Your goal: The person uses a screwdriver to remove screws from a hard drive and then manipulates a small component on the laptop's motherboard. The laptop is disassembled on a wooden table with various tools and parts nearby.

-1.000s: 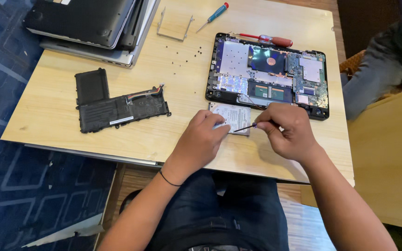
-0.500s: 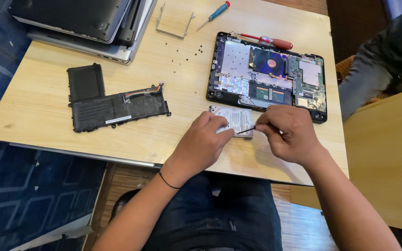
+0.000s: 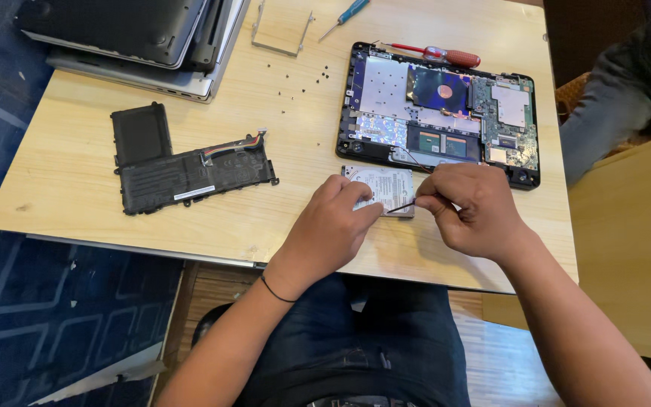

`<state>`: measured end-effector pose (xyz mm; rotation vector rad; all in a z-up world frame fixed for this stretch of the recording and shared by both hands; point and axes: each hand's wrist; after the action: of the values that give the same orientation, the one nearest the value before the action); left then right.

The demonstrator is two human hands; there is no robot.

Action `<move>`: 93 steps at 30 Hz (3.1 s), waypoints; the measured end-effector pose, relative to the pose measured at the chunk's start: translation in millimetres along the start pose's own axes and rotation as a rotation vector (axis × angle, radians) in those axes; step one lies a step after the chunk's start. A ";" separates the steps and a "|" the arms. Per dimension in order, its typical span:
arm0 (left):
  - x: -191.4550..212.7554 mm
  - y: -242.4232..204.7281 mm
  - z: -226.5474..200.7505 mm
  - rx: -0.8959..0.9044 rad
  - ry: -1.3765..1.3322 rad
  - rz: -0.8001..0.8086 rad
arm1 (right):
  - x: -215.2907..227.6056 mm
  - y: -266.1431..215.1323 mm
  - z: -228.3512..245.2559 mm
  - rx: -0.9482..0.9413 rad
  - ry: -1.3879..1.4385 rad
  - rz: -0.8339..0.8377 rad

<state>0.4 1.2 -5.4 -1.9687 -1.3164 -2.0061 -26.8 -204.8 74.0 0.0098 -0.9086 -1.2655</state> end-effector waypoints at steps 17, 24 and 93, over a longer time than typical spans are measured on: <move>-2.9 1.1 1.1 0.012 -0.023 -0.017 | 0.6 0.1 -5.4 -0.001 -0.065 0.068; -2.7 1.8 0.7 0.034 -0.061 0.001 | 6.1 14.2 19.7 -0.026 -0.259 0.251; -14.1 6.3 -0.2 -0.033 -0.092 -0.024 | -11.9 -63.7 -76.3 -0.283 1.051 -0.583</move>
<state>6.5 -10.2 -13.8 -2.0932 -1.3402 -1.9821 -33.5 -252.5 -13.8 0.6936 0.2144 -1.6325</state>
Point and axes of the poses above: each hand's wrist, its own y-axis towards the middle knuckle, its own x-axis out of the back of the hand, z = x × y, and after that the axes turned 12 degrees about y, right-handed
